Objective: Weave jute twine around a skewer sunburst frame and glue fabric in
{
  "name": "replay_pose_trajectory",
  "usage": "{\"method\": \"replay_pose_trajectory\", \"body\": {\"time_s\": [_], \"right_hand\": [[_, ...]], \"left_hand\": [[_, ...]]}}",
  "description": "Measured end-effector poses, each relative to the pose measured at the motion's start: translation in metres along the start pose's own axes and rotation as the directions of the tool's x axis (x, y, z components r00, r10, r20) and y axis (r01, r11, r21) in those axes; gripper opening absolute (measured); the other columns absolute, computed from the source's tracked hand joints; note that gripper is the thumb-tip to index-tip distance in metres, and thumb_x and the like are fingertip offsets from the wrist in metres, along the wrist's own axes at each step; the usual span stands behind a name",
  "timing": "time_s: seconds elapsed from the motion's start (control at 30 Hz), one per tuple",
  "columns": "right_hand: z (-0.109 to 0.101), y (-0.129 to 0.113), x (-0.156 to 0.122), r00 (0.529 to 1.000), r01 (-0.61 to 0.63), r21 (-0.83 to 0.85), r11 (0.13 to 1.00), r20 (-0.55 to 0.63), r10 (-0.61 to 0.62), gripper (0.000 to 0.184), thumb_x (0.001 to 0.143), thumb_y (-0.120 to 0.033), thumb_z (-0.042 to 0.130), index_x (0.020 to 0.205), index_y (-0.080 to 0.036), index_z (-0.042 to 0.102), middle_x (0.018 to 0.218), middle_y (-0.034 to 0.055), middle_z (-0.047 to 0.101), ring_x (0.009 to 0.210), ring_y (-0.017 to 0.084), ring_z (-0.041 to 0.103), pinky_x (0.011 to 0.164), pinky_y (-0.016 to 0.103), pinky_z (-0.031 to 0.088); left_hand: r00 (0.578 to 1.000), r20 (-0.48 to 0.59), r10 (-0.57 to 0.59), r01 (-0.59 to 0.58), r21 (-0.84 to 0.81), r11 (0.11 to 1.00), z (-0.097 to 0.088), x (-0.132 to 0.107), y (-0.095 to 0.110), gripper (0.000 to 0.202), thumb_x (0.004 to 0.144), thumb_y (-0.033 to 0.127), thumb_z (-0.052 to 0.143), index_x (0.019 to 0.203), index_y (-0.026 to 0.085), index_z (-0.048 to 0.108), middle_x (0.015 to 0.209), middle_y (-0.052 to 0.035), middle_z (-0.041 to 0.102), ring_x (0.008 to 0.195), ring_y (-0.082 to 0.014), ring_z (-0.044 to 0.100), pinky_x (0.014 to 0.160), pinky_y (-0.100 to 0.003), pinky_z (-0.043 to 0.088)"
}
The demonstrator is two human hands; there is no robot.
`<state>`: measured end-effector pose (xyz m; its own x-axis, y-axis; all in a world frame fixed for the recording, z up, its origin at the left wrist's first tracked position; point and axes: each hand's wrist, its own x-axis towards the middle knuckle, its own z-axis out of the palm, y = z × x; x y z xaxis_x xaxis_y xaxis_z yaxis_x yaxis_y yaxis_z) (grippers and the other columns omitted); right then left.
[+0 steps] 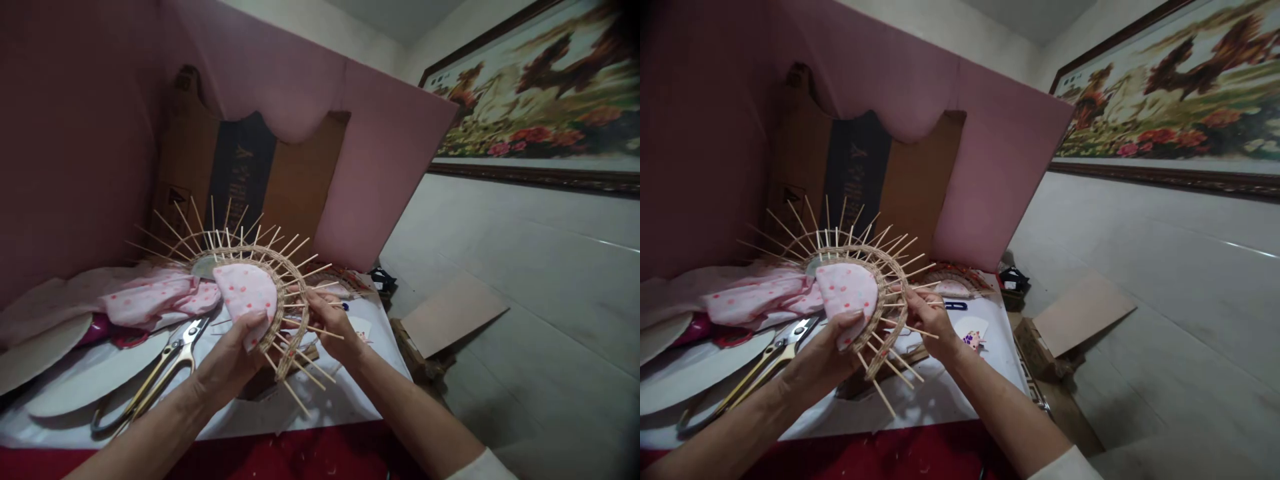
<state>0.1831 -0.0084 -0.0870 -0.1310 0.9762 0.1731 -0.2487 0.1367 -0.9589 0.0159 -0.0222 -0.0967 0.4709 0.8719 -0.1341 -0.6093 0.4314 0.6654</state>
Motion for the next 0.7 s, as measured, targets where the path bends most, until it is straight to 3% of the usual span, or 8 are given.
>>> {"method": "replay_pose_trajectory", "body": {"time_s": [0.1,0.23,0.47,0.6,0.7], "right_hand": [[-0.004,0.0,-0.002,0.998,-0.043,0.079,0.996,-0.036,0.046,0.024,0.073,-0.042,0.067,0.086,-0.022,0.07,0.065,-0.0016,0.054,0.048,0.01,0.044,0.045,0.022,0.037],[-0.011,-0.002,-0.011,0.998,-0.044,0.06,0.997,-0.045,0.047,0.025,0.073,-0.039,0.067,0.088,-0.02,0.073,0.064,-0.0013,0.048,0.051,0.009,0.037,0.045,0.02,0.031],[-0.02,0.013,-0.023,0.999,-0.041,-0.06,0.997,0.007,0.042,0.028,0.076,-0.043,0.065,0.09,-0.02,0.074,0.062,-0.0009,0.042,0.049,0.008,0.028,0.043,0.022,0.02],[-0.02,0.024,-0.034,0.999,-0.027,-0.196,0.98,0.028,0.033,0.029,0.08,-0.046,0.06,0.093,-0.023,0.073,0.065,0.0015,0.048,0.05,0.011,0.035,0.044,0.024,0.027],[-0.018,0.021,-0.044,0.993,0.087,-0.39,0.917,0.108,-0.049,0.03,0.085,-0.045,0.053,0.096,-0.024,0.071,0.079,0.0049,0.058,0.059,0.015,0.047,0.051,0.027,0.038]], "left_hand": [[0.997,-0.071,0.033,-0.038,-0.063,0.997,0.002,-0.001,0.01,0.021,0.081,0.014,0.055,0.098,0.013,0.067,0.092,-0.0109,0.074,0.08,-0.0228,0.069,0.077,-0.037,0.056],[0.98,-0.128,0.153,-0.172,-0.15,0.974,0.002,-0.001,0.033,0.021,0.086,0.018,0.051,0.098,0.012,0.066,0.085,-0.0099,0.074,0.076,-0.0223,0.07,0.073,-0.036,0.057],[0.946,-0.275,0.172,-0.201,-0.083,0.976,-0.007,0.007,0.044,0.012,0.081,0.008,0.055,0.079,0.011,0.067,0.07,-0.0074,0.072,0.061,-0.018,0.068,0.062,-0.03,0.057],[0.955,-0.256,0.15,-0.171,-0.063,0.983,-0.013,0.01,0.045,0.018,0.08,0.004,0.053,0.07,0.012,0.066,0.064,-0.0063,0.071,0.055,-0.016,0.066,0.055,-0.027,0.056],[0.97,-0.219,0.104,-0.113,-0.028,0.993,-0.016,0.009,0.05,0.019,0.08,0.005,0.054,0.065,0.01,0.065,0.061,-0.0075,0.07,0.053,-0.0166,0.065,0.054,-0.027,0.055]]}}
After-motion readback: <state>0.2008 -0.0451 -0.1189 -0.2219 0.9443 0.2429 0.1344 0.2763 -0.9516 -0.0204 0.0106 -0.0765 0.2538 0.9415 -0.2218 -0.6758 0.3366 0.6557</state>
